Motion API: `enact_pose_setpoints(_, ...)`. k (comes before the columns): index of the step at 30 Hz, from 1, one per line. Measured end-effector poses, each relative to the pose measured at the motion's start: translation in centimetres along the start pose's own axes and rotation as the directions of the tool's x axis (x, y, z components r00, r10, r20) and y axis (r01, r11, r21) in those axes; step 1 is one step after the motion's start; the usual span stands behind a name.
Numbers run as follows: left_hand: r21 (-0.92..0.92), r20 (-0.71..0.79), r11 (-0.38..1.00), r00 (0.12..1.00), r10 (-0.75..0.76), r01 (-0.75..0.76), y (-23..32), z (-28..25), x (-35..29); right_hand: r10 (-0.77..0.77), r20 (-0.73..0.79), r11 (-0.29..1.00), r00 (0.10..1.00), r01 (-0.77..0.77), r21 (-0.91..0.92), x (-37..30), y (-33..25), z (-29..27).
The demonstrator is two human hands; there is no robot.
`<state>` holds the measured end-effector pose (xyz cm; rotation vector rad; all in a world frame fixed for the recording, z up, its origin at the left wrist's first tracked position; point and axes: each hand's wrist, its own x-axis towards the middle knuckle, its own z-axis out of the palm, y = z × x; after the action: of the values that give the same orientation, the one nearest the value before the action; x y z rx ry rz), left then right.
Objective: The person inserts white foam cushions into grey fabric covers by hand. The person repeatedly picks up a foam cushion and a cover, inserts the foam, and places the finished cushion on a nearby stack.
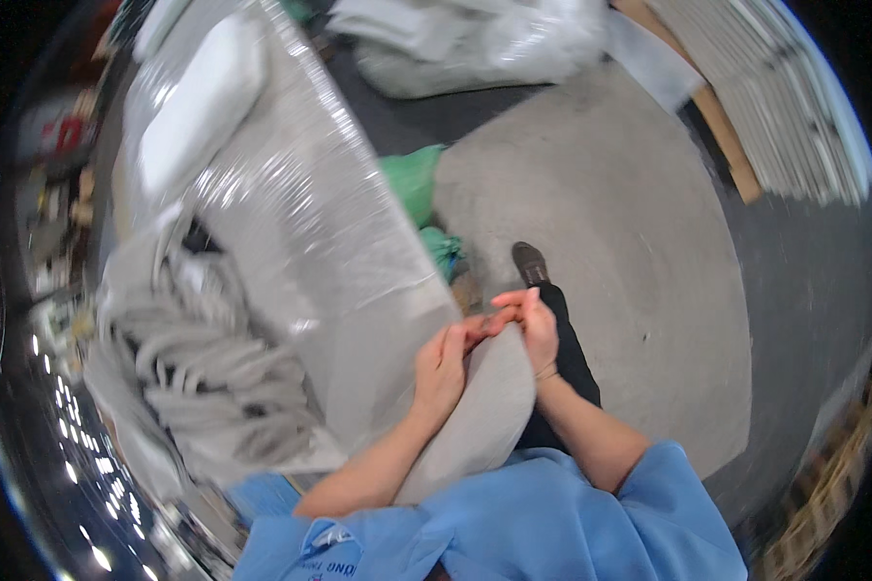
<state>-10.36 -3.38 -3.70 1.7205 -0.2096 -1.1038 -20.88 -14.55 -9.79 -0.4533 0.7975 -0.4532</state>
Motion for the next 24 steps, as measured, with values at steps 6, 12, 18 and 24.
enact_pose_setpoints(6,0.421,-0.040,0.898,0.992,-0.119,0.125,-1.1,-14.2,-10.0,0.225,0.301,0.719,0.927,0.051,-0.694,-2.9,-9.6,1.3)
enact_pose_setpoints(12,-0.136,-0.399,0.819,0.725,-0.561,0.558,-7.7,-21.2,-28.5,0.525,0.690,-0.282,0.498,0.867,-0.411,-13.0,-17.1,13.2)
enact_pose_setpoints(18,-0.910,-0.313,0.396,0.830,-0.461,-0.123,-8.4,-13.7,-29.6,0.795,0.542,-0.315,0.272,0.949,-0.013,-17.6,-9.8,16.9)
enact_pose_setpoints(24,-0.795,-0.506,0.464,0.850,-0.148,-0.392,-5.6,-12.2,-29.2,0.520,0.822,-0.058,0.235,0.969,-0.240,-15.7,-12.5,16.3)
